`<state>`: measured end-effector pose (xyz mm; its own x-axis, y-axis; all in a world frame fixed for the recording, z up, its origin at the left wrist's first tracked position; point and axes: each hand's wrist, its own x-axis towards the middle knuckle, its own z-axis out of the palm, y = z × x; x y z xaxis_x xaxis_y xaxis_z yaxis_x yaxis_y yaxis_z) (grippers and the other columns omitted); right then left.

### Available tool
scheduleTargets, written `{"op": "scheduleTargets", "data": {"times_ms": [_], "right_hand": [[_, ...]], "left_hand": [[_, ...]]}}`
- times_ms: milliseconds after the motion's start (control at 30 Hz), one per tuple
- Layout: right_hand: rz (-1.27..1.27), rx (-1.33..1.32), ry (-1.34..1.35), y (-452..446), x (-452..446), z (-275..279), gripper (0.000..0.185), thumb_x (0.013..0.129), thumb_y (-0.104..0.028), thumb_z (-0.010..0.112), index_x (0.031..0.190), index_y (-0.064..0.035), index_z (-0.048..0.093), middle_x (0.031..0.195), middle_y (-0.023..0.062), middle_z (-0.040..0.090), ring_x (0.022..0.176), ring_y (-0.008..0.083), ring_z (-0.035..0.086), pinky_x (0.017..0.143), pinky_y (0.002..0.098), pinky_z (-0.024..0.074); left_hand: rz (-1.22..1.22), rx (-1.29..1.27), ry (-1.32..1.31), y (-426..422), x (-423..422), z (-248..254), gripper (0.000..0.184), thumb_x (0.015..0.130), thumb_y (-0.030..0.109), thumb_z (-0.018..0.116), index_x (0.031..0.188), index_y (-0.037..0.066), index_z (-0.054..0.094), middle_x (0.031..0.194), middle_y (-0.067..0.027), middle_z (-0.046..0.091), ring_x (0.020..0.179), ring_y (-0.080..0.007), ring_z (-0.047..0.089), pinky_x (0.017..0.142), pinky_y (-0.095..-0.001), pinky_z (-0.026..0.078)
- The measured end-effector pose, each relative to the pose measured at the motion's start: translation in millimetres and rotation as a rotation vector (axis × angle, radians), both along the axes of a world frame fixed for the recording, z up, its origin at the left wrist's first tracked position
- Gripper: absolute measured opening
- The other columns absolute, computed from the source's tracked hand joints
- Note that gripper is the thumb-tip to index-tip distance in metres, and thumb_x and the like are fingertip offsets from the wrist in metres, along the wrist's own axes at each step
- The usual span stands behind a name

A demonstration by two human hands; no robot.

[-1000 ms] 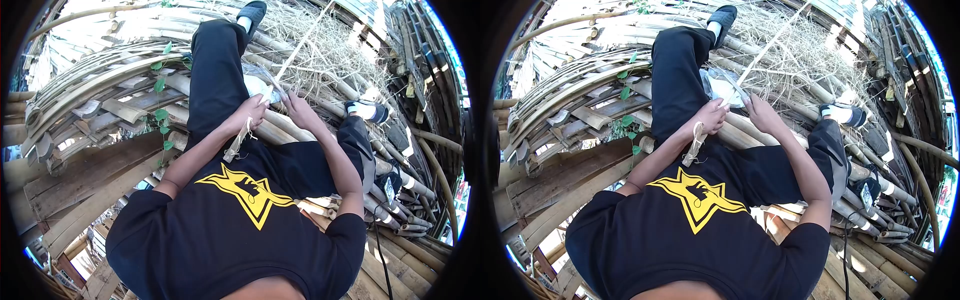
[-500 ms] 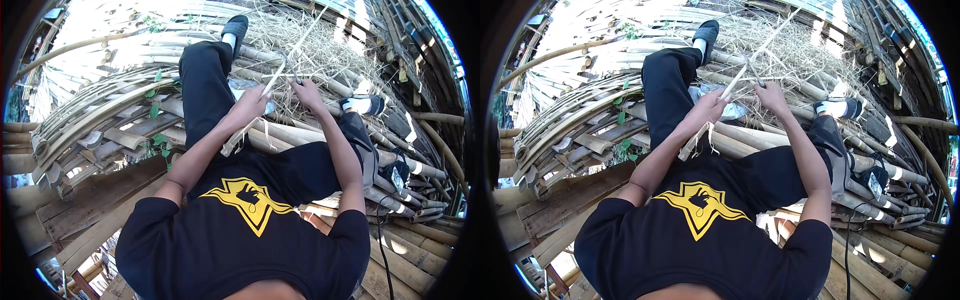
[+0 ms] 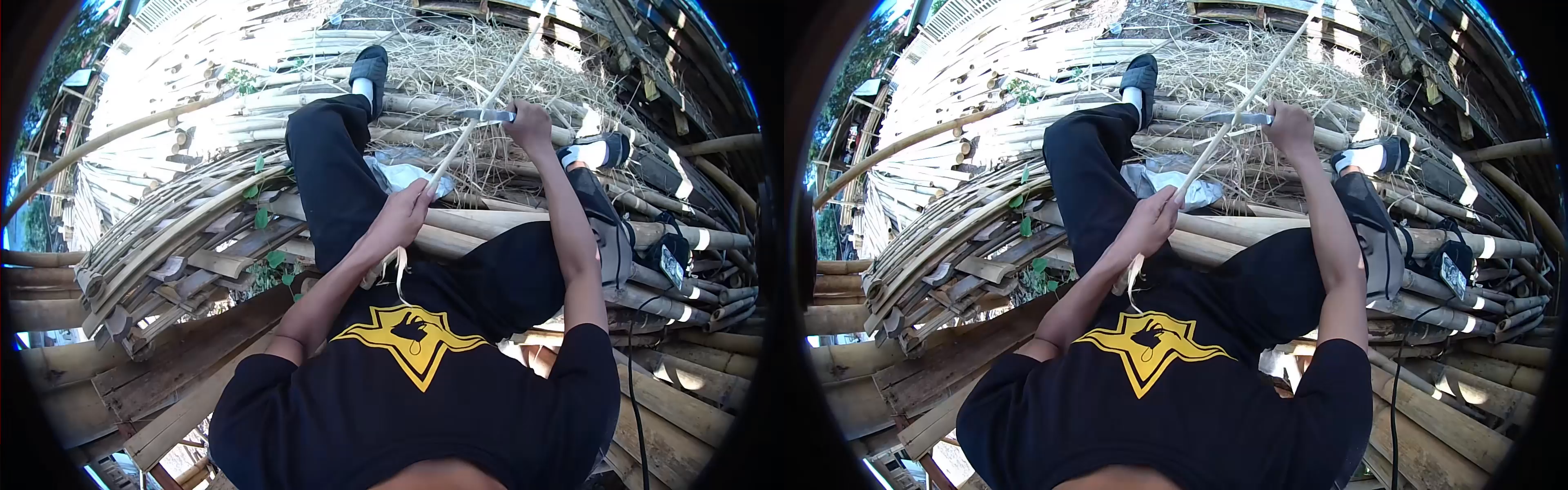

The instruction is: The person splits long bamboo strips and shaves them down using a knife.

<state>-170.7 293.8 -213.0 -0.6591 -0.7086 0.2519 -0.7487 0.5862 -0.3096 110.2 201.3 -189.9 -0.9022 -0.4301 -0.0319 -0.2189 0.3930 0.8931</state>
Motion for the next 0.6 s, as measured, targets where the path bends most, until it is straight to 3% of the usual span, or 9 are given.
{"op": "scheduleTargets", "data": {"times_ms": [33, 67, 167, 200, 267, 333, 467, 500, 600], "right_hand": [[0.001, -0.002, 0.002, -1, 0, -9, 0.019, 0.076, -0.024, 0.058, 0.071, -0.0057, 0.062, 0.065, 0.0182, 0.060, 0.064, 0.0325, 0.062, 0.062, 0.0432, 0.0500], [-0.039, -0.029, -0.063, -7, 8, -23, 0.021, 0.076, -0.024, 0.058, 0.072, -0.0041, 0.061, 0.065, 0.0195, 0.060, 0.063, 0.0331, 0.062, 0.061, 0.0430, 0.0497], [-0.120, -0.029, -0.450, -11, 37, -22, 0.024, 0.074, -0.023, 0.059, 0.072, 0.0006, 0.061, 0.064, 0.0237, 0.059, 0.066, 0.0369, 0.061, 0.065, 0.0434, 0.0490], [-0.094, -0.061, -0.883, -12, 40, -33, 0.024, 0.074, -0.023, 0.058, 0.071, 0.0008, 0.062, 0.065, 0.0239, 0.059, 0.069, 0.0381, 0.061, 0.068, 0.0438, 0.0484], [-0.070, -0.103, -1.328, -11, 65, -29, 0.024, 0.074, -0.022, 0.058, 0.071, 0.0010, 0.062, 0.066, 0.0242, 0.059, 0.072, 0.0393, 0.061, 0.071, 0.0443, 0.0478], [0.196, 0.175, -0.492, -11, 99, 8, 0.023, 0.073, -0.023, 0.057, 0.073, -0.0003, 0.063, 0.068, 0.0221, 0.061, 0.073, 0.0378, 0.061, 0.070, 0.0441, 0.0487], [0.360, 0.166, -0.176, -13, 86, -6, 0.018, 0.071, -0.021, 0.057, 0.074, -0.0045, 0.065, 0.071, 0.0197, 0.062, 0.069, 0.0348, 0.062, 0.072, 0.0440, 0.0503], [0.114, 0.061, -0.202, -12, 58, 0, 0.018, 0.071, -0.021, 0.057, 0.073, -0.0045, 0.064, 0.071, 0.0205, 0.062, 0.070, 0.0343, 0.063, 0.070, 0.0444, 0.0505], [-0.107, 0.051, -0.145, -10, 19, -11, 0.025, 0.075, -0.024, 0.055, 0.076, -0.0002, 0.063, 0.073, 0.0217, 0.062, 0.071, 0.0342, 0.063, 0.070, 0.0443, 0.0502]], "left_hand": [[0.002, 0.013, 0.014, 1, 0, -2, 0.023, 0.096, 0.023, 0.040, 0.084, 0.004, 0.046, 0.055, 0.0012, 0.040, 0.046, -0.0052, 0.034, 0.042, -0.0247, 0.030], [-0.008, 0.306, -0.059, -6, -4, -5, 0.023, 0.097, 0.022, 0.040, 0.083, 0.005, 0.044, 0.055, 0.0031, 0.036, 0.047, -0.0048, 0.034, 0.042, -0.0240, 0.030], [-0.003, 0.136, 0.018, -11, -12, -14, 0.023, 0.097, 0.022, 0.040, 0.081, 0.005, 0.044, 0.055, 0.0046, 0.033, 0.046, -0.0038, 0.032, 0.040, -0.0229, 0.028], [0.006, 0.208, -0.013, -10, -11, -14, 0.023, 0.097, 0.021, 0.041, 0.081, 0.005, 0.044, 0.054, 0.0046, 0.034, 0.044, -0.0035, 0.031, 0.039, -0.0224, 0.026], [0.018, 0.310, -0.046, -12, -9, -1, 0.023, 0.097, 0.022, 0.040, 0.081, 0.005, 0.044, 0.054, 0.0046, 0.034, 0.044, -0.0034, 0.031, 0.039, -0.0223, 0.026], [0.044, 0.381, -0.062, -12, -9, 5, 0.023, 0.097, 0.022, 0.040, 0.082, 0.005, 0.044, 0.054, 0.0049, 0.033, 0.043, -0.0036, 0.030, 0.039, -0.0225, 0.026], [0.030, 0.134, -0.072, -8, 0, -12, 0.022, 0.097, 0.022, 0.041, 0.082, 0.005, 0.045, 0.054, 0.0050, 0.034, 0.043, -0.0031, 0.030, 0.038, -0.0219, 0.026], [0.017, 0.186, -0.045, -7, 5, -19, 0.023, 0.097, 0.022, 0.042, 0.081, 0.006, 0.045, 0.054, 0.0048, 0.034, 0.043, -0.0029, 0.030, 0.039, -0.0219, 0.026], [0.006, 0.286, -0.036, -5, -2, -16, 0.023, 0.096, 0.022, 0.042, 0.080, 0.006, 0.044, 0.054, 0.0046, 0.034, 0.043, -0.0029, 0.030, 0.039, -0.0218, 0.026]]}}
